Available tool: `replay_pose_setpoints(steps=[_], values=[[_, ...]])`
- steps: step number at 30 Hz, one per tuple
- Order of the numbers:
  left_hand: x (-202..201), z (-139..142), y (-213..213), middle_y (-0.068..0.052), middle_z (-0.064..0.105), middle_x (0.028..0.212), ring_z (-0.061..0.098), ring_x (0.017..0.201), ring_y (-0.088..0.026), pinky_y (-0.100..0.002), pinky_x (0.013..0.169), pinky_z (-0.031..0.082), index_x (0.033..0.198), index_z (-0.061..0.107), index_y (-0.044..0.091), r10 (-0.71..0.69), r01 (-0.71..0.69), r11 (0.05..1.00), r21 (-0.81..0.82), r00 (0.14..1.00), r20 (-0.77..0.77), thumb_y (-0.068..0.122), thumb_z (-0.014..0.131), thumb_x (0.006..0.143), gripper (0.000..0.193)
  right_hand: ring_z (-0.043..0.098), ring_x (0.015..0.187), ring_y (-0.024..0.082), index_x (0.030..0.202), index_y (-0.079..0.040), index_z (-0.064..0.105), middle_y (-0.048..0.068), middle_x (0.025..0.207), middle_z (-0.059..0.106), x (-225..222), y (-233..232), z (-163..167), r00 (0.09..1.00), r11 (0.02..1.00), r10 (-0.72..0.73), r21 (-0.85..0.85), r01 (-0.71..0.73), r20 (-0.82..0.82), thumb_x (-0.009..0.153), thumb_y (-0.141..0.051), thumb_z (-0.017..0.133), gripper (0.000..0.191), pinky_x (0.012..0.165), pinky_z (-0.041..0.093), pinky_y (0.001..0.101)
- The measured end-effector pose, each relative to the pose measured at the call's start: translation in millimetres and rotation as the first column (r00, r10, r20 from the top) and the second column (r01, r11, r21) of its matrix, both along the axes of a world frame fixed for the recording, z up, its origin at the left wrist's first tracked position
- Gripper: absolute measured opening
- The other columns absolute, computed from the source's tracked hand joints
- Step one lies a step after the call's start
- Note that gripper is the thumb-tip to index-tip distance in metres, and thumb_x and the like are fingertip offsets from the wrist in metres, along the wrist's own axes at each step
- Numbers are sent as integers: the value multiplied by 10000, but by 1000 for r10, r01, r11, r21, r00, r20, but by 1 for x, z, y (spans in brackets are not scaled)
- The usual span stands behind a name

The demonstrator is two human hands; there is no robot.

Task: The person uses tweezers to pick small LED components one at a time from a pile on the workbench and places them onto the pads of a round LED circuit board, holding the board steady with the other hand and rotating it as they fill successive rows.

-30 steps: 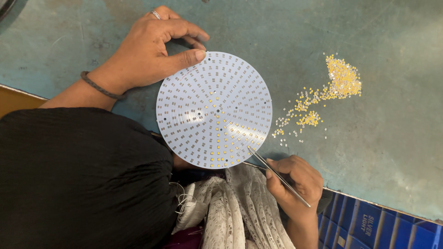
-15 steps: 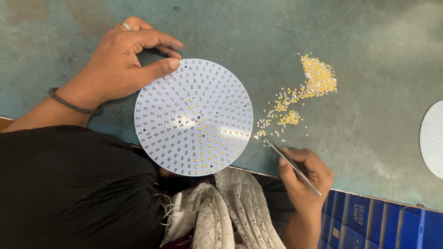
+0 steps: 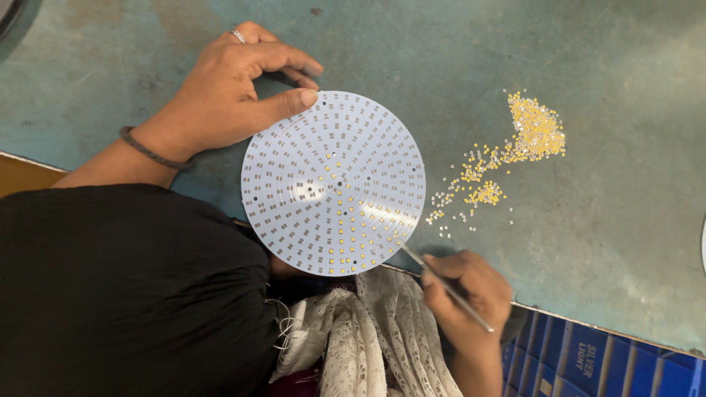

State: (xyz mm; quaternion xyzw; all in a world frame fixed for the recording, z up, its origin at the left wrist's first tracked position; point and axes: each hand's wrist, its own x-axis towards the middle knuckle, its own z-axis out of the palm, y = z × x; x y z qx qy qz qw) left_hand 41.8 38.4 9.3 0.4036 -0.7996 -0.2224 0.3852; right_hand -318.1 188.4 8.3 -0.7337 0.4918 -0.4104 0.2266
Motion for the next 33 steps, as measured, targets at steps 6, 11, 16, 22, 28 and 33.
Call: replay_pose_setpoints(steps=[6, 11, 16, 22, 28, 33], values=[[1, -1, -1, -49, 747, 1076, 662, 1085, -178, -356, 992, 467, 1223, 744, 76, -10, 11, 999, -36, 1000, 20, 303, 790, 1014, 313, 637, 624, 187, 786, 15, 634, 101, 770, 707, 16, -6, 5, 994, 995, 89, -49, -92, -66, 765, -20, 782, 154, 585, 468, 284], [1, -2, 0, -47, 747, 1070, 662, 1086, -177, -350, 982, 477, 1223, 748, 83, 1, 0, 1000, -22, 1000, 19, 303, 787, 1012, 307, 608, 598, 158, 794, 16, 662, 90, 745, 702, 12, -4, 3, 996, 997, 68, -15, -69, -65, 759, -29, 794, 144, 560, 440, 272], [-1, 0, 1, -69, 712, 1057, 676, 1063, -172, -340, 958, 500, 1208, 746, 75, 8, -8, 1000, 10, 1000, 2, 306, 791, 994, 318, 628, 731, 73, 964, 47, 705, 65, 871, 725, -12, -2, -1, 978, 975, -204, 102, 198, 52, 879, -28, 767, 129, 645, 478, 211], [-1, 3, 2, -66, 721, 1048, 669, 1055, -183, -343, 953, 505, 1209, 748, 70, 4, -4, 1000, 23, 1000, -1, 305, 790, 987, 326, 566, 698, 35, 965, 44, 709, 62, 843, 716, -31, -4, -5, 952, 945, -306, 126, 303, 7, 906, 3, 768, 93, 633, 430, 184], [-2, 4, 2, -60, 720, 1057, 674, 1049, -173, -339, 942, 505, 1208, 745, 79, 9, -9, 999, 50, 1000, -8, 324, 778, 988, 331, 575, 682, 41, 969, 52, 715, 64, 860, 731, -29, -5, -5, 950, 941, -312, 133, 311, -18, 885, -1, 776, 115, 615, 432, 183], [-1, 5, 2, -52, 738, 1050, 666, 1055, -183, -350, 956, 491, 1204, 749, 77, 4, -4, 1000, 23, 1000, 16, 320, 773, 989, 325, 598, 732, 33, 997, 45, 715, 49, 878, 726, -28, -6, -3, 943, 936, -327, 162, 314, 63, 915, -7, 758, 105, 664, 456, 176]])
